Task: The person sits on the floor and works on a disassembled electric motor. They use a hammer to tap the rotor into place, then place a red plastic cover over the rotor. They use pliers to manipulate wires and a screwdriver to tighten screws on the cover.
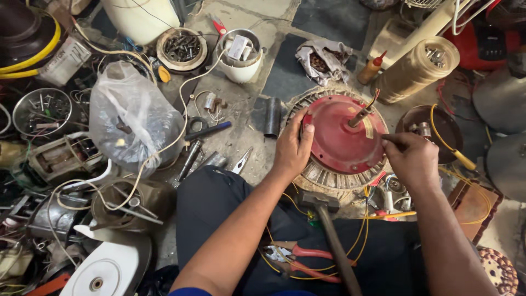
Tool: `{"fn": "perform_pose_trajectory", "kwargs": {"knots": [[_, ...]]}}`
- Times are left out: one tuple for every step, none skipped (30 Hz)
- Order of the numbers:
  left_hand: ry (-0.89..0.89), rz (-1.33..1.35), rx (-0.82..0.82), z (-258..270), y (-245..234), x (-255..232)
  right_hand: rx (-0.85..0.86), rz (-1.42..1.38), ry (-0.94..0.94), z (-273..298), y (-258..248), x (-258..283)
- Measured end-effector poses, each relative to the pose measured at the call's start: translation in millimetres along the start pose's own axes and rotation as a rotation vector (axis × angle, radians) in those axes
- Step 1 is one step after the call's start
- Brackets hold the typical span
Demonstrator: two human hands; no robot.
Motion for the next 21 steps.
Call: {"fn": "perform_pose_trajectory", "kwargs": {"knots": [[0.013, -0.011, 0.004, 0.0, -0.9, -1.0, -0.01, -0.027, 0.003, 0.5, 0.2, 0.1], [0.029, -0.021, 0.009, -0.7, -0.9, -2.0, -0.018, -0.031, -0.011, -2.0, 1.2, -0.8], [0.044, -0.031, 0.013, -0.9, -0.6, -3.0, -0.026, -0.035, -0.025, -6.4, 3.3, -2.2], [0.048, -0.023, 0.015, -1.0, 0.0, -3.7, -0.033, -0.038, -0.042, -11.3, 5.0, -4.3], [0.051, -0.015, 0.017, -0.4, 0.5, -4.5, -0.012, -0.015, -0.021, -15.1, 6.0, -8.0], [0.055, -0.014, 0.015, -0.2, -1.8, -4.7, 0.01, 0.003, -0.005, -20.5, 8.7, -10.7], [0.052, -0.016, 0.013, 0.8, -3.0, -4.7, 0.032, 0.021, 0.011, -25.5, 10.5, -13.9], [0.051, -0.02, 0.008, 1.6, -2.7, -4.3, 0.031, 0.043, -0.019, -29.3, 11.4, -16.7], [0.05, -0.024, 0.003, 2.2, -1.6, -3.9, 0.03, 0.065, -0.049, -29.3, 11.0, -19.7], [0.053, -0.038, -0.001, 2.1, -2.4, -3.5, 0.029, 0.081, -0.08, -29.2, 12.9, -20.3], [0.055, -0.053, -0.005, 1.7, -1.7, -3.5, 0.019, 0.11, -0.091, -27.7, 13.5, -21.4], [0.058, -0.068, -0.008, 1.6, -1.1, -3.1, 0.007, 0.139, -0.101, -23.7, 13.2, -23.2], [0.053, -0.071, -0.005, 1.5, -0.8, -2.9, -0.005, 0.167, -0.11, -20.8, 13.3, -24.5], [0.045, -0.072, -0.001, 1.8, -0.4, -3.6, -0.003, 0.157, -0.104, -18.1, 12.9, -25.7], [0.037, -0.073, 0.003, 1.4, -1.3, -4.3, 0.0, 0.147, -0.097, -16.2, 12.6, -26.7], [0.027, -0.056, 0.004, 1.5, -1.7, -5.2, 0.001, 0.139, -0.085, -14.0, 13.1, -27.6], [0.017, -0.038, 0.005, 1.5, -2.3, -6.1, 0.0, 0.142, -0.093, -13.9, 15.1, -27.2], [0.008, -0.013, 0.008, 1.5, -2.2, -7.2, -0.004, 0.152, -0.1, -14.2, 14.4, -28.1], [0.02, -0.018, 0.006, 1.8, -4.1, -8.4, -0.008, 0.161, -0.106, -15.6, 15.0, -27.9], [0.033, -0.018, 0.004, 2.1, -4.1, -9.8, 0.014, 0.13, -0.071, -17.3, 15.0, -28.6], [0.045, -0.018, 0.003, 1.9, -4.1, -10.9, 0.037, 0.1, -0.036, -18.9, 15.7, -28.7]]}}
Point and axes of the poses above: each hand's wrist, its own z-axis away from the middle knuckle, its own y-axis out of the palm, x = y × z, the point moved 2 cm from there along -z, towards the middle knuckle, and after that the axes turned 8 degrees about z, right-handed, at the moved point
